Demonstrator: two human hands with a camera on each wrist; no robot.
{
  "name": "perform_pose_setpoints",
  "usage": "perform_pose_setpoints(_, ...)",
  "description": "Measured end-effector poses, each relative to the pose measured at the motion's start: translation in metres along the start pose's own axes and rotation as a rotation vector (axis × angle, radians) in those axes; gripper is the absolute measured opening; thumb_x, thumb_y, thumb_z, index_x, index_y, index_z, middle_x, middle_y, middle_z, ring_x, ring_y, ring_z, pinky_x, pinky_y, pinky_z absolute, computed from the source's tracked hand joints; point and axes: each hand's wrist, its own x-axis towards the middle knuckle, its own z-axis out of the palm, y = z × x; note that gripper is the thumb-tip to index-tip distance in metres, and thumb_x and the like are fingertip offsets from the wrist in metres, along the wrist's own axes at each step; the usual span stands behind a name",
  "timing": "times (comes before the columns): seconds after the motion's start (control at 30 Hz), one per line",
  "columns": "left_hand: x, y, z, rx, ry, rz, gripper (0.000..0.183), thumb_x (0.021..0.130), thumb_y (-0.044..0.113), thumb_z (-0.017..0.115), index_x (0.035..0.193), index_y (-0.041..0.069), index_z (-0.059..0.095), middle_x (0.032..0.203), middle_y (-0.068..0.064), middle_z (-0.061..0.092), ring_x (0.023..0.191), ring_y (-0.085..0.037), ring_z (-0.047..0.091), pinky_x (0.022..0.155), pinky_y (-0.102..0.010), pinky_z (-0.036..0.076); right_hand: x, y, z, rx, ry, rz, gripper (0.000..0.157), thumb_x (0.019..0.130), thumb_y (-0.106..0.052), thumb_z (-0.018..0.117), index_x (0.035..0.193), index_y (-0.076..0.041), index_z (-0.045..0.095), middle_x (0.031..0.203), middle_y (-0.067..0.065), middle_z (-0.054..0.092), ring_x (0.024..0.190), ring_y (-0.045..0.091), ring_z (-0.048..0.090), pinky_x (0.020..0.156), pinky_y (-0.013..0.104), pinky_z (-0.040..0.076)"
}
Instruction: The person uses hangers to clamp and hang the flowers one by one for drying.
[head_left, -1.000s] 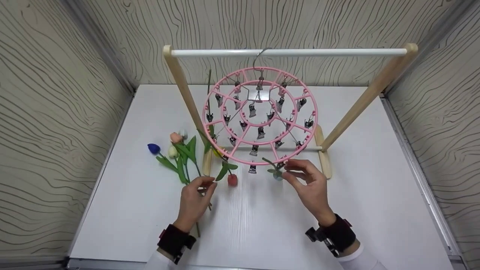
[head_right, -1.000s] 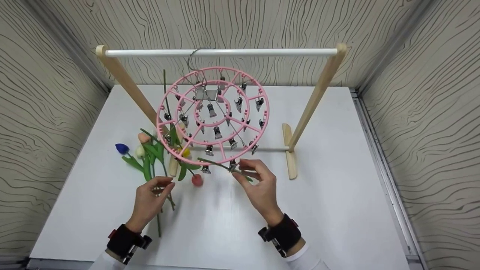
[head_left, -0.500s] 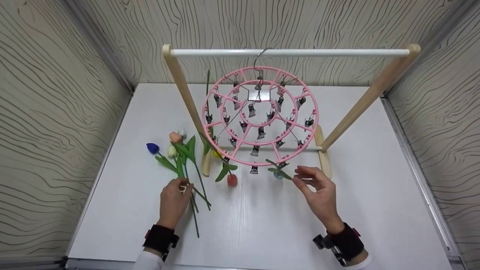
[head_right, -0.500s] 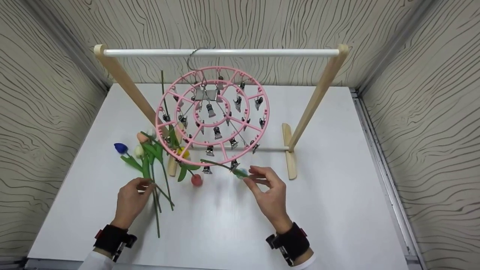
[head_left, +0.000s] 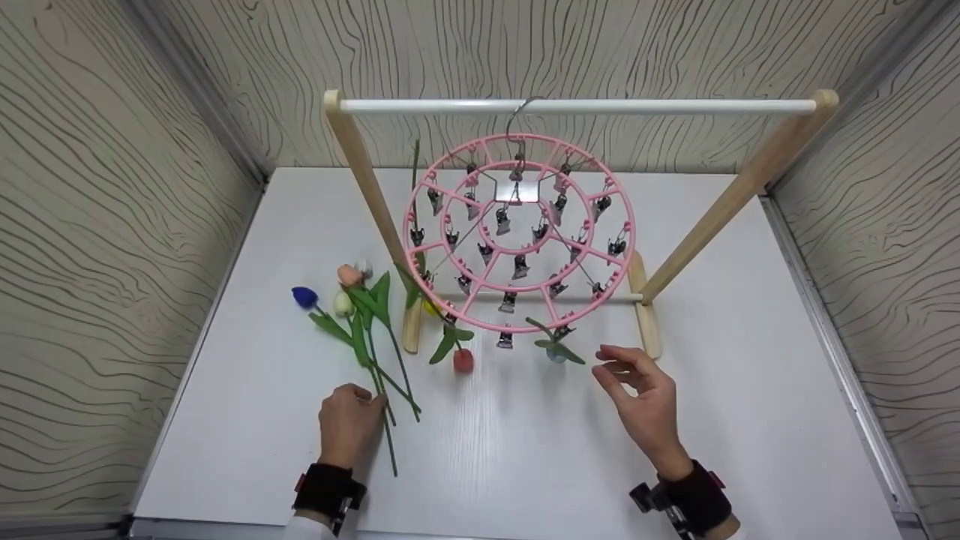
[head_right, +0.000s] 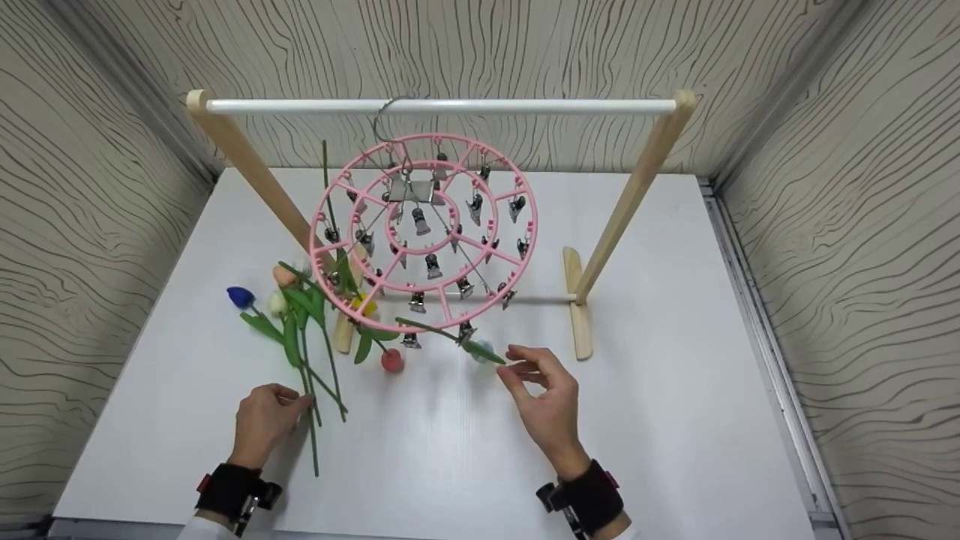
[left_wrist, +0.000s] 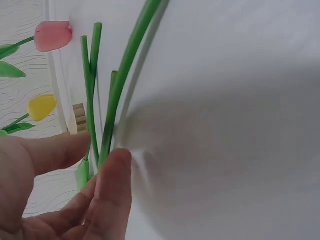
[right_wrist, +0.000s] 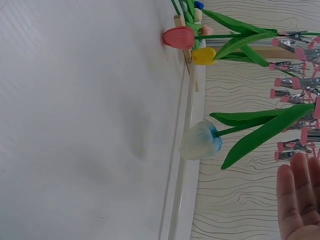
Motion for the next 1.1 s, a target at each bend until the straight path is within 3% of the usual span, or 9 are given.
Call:
perform_pose_setpoints(0.3, 0.003, -0.003, 0.005, -0.044, -0.065, -0.055, 0.021, 0.088, 0.012, 0.083, 0.095, -0.008, 0.079, 0.087, -0.02, 0.081, 0.076, -0.025, 0.076, 0.061, -0.03, 0.056, -0.005, 0.002, 0.0, 0.016, 0.001, -0.009, 0.027, 0.091, 0.018, 0.072, 0.118, 0.014, 0.072, 0.108, -0.008, 0.078, 0.099, -0.001, 0.074, 0.081, 0.011, 0.061)
perform_pose_setpoints(0.53, 0.005, -0.004, 0.004, -0.159, -0.097, -0.092, 0.02, 0.09, 0.008, 0.079, 0.101, -0.008, 0.079, 0.089, -0.018, 0.082, 0.071, -0.017, 0.073, 0.06, -0.025, 0.055, -0.006, 0.002, -0.001, 0.029, -0.008, -0.025, 0.025, 0.092, 0.019, 0.071, 0.117, 0.015, 0.071, 0.105, -0.003, 0.079, 0.098, -0.001, 0.074, 0.078, 0.012, 0.061)
perform_pose_setpoints(0.67, 0.002, 0.0, -0.001, -0.23, -0.074, -0.122, 0.022, 0.092, 0.008, 0.077, 0.105, -0.009, 0.077, 0.091, -0.02, 0.082, 0.066, -0.013, 0.072, 0.059, -0.024, 0.056, -0.007, 0.002, -0.001, 0.034, -0.008, -0.023, 0.025, 0.093, 0.019, 0.07, 0.117, 0.015, 0.071, 0.103, 0.003, 0.079, 0.097, 0.001, 0.076, 0.078, 0.012, 0.062)
perform_pose_setpoints(0.93, 0.002, 0.01, -0.011, -0.319, -0.018, -0.135, 0.021, 0.098, 0.006, 0.074, 0.112, -0.009, 0.075, 0.092, -0.018, 0.08, 0.062, -0.009, 0.07, 0.057, -0.021, 0.057, -0.007, 0.001, 0.001, 0.048, -0.018, -0.004, 0.024, 0.093, 0.018, 0.071, 0.117, 0.013, 0.072, 0.105, -0.011, 0.079, 0.095, 0.001, 0.077, 0.078, 0.013, 0.062)
perform_pose_setpoints(1.1, -0.004, 0.024, -0.011, -0.42, 0.03, -0.128, 0.02, 0.098, 0.004, 0.074, 0.113, -0.009, 0.075, 0.095, -0.019, 0.077, 0.064, -0.011, 0.072, 0.058, -0.019, 0.061, -0.008, 0.0, 0.003, 0.046, -0.017, 0.009, 0.023, 0.093, 0.017, 0.071, 0.115, 0.011, 0.074, 0.104, -0.012, 0.079, 0.094, 0.001, 0.077, 0.077, 0.013, 0.061)
